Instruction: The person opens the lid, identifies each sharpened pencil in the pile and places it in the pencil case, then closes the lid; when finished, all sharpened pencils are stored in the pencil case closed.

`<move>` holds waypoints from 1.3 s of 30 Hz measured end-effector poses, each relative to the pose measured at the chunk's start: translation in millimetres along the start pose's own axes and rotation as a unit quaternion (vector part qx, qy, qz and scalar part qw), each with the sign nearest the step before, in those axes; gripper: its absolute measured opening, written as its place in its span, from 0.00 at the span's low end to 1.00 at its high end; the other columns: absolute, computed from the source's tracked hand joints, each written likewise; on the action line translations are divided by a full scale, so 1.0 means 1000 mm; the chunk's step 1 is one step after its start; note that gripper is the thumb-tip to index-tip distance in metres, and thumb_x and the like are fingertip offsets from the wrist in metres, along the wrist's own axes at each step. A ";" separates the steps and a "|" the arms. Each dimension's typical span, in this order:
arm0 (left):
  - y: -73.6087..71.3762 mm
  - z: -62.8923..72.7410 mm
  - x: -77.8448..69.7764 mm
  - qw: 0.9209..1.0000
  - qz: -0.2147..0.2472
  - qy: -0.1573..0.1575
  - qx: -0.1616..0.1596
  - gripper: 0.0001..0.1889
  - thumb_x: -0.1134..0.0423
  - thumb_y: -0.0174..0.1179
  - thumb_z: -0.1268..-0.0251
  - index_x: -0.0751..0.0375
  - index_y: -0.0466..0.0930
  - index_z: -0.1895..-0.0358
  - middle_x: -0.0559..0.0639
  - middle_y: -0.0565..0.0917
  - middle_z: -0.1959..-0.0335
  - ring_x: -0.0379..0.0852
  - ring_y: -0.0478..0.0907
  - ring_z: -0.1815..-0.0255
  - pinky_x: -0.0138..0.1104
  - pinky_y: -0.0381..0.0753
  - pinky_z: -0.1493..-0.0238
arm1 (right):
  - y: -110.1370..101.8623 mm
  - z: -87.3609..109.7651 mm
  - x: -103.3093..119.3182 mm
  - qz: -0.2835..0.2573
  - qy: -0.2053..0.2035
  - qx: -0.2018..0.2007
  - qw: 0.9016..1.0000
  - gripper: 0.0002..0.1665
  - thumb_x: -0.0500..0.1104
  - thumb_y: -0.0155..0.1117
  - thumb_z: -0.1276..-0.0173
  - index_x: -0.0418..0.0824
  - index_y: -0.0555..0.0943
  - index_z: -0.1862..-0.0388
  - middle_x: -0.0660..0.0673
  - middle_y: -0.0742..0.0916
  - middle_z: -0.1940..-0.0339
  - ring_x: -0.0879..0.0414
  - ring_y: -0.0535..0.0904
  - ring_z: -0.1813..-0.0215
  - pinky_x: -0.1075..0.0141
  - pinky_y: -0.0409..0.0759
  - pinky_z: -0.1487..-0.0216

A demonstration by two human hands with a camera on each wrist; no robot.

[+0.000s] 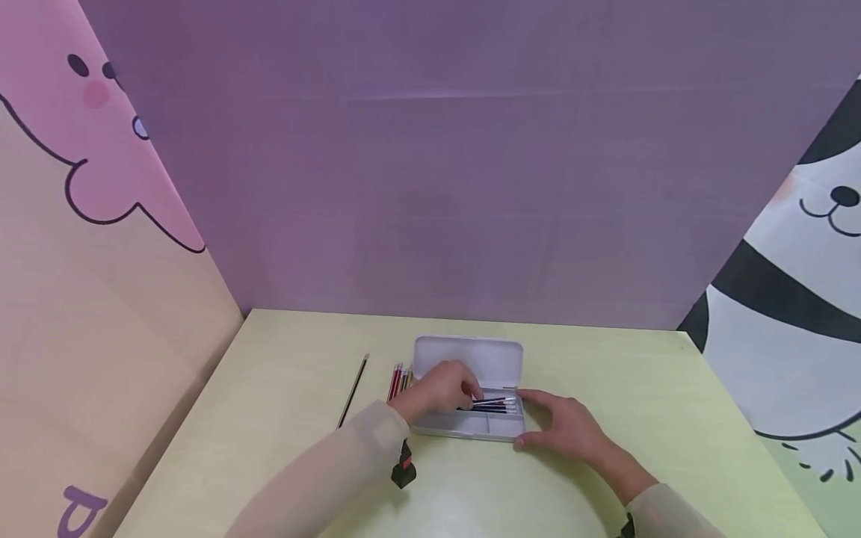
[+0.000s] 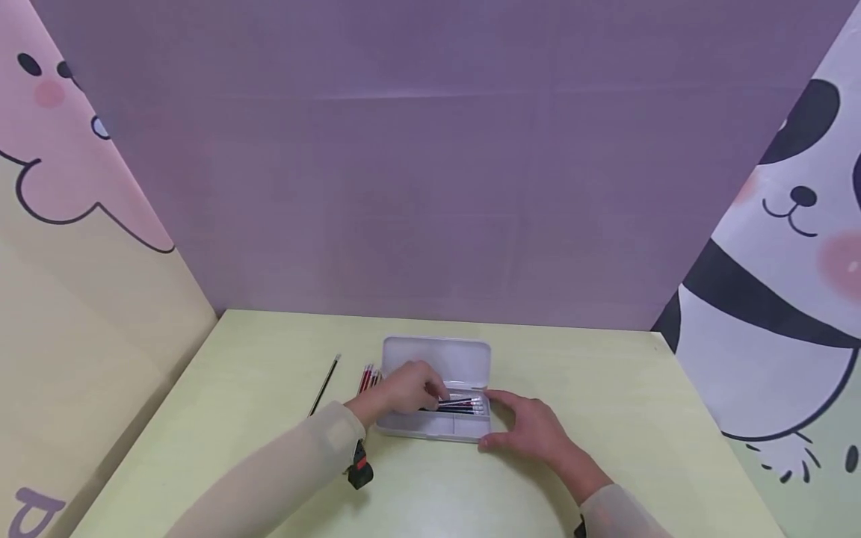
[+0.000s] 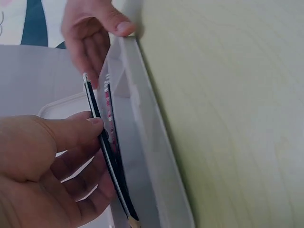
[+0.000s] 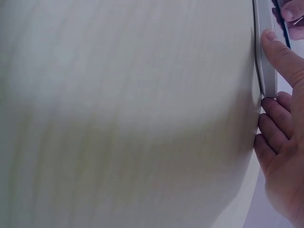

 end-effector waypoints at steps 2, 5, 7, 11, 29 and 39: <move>0.005 -0.003 0.000 1.000 -0.020 0.007 0.001 0.11 0.75 0.69 0.40 0.55 0.93 0.61 0.41 0.87 0.68 0.34 0.73 0.67 0.25 0.75 0.61 | 0.001 0.000 0.000 0.001 0.002 0.001 1.000 0.54 0.67 0.84 0.56 0.48 0.79 0.31 0.39 0.86 0.38 0.37 0.81 0.36 0.40 0.77 0.37; 0.011 -0.006 0.002 0.999 -0.039 0.005 0.001 0.11 0.75 0.68 0.40 0.54 0.93 0.61 0.41 0.87 0.67 0.33 0.73 0.65 0.25 0.75 0.59 | 0.001 0.000 0.000 -0.001 0.003 0.001 1.000 0.54 0.67 0.84 0.57 0.48 0.79 0.31 0.39 0.86 0.38 0.37 0.81 0.36 0.41 0.78 0.38; 0.013 -0.008 0.003 0.999 -0.042 -0.002 -0.003 0.11 0.75 0.68 0.39 0.54 0.93 0.62 0.41 0.87 0.66 0.34 0.74 0.64 0.26 0.77 0.57 | 0.002 0.000 -0.001 0.000 0.001 0.001 1.000 0.54 0.67 0.84 0.57 0.47 0.79 0.31 0.39 0.86 0.38 0.37 0.81 0.37 0.41 0.78 0.38; 0.016 -0.010 0.004 0.998 -0.050 -0.018 -0.018 0.09 0.72 0.69 0.37 0.53 0.93 0.60 0.41 0.88 0.62 0.36 0.77 0.60 0.29 0.80 0.52 | 0.002 0.000 -0.002 -0.004 0.005 0.003 1.000 0.54 0.67 0.84 0.56 0.48 0.79 0.31 0.39 0.86 0.37 0.37 0.81 0.36 0.41 0.78 0.37; 0.022 -0.009 0.009 0.992 -0.112 0.024 -0.045 0.09 0.68 0.66 0.34 0.51 0.93 0.58 0.39 0.91 0.59 0.36 0.83 0.53 0.29 0.81 0.46 | -0.001 0.000 0.000 -0.003 0.003 0.001 1.000 0.54 0.67 0.84 0.57 0.48 0.79 0.31 0.39 0.87 0.39 0.37 0.81 0.37 0.40 0.78 0.38; -0.012 0.026 0.024 0.995 0.005 0.050 -0.090 0.10 0.64 0.62 0.28 0.55 0.90 0.50 0.42 0.88 0.58 0.35 0.80 0.60 0.29 0.81 0.56 | -0.001 0.000 -0.001 -0.003 -0.006 0.001 1.000 0.54 0.66 0.85 0.58 0.47 0.79 0.31 0.40 0.87 0.39 0.37 0.81 0.37 0.40 0.78 0.38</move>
Point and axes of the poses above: each hand's wrist, its own z-axis away from the middle knuckle, its own y-axis out of the palm, x = y × z, the point moved 2 cm from there along -z, towards the middle knuckle
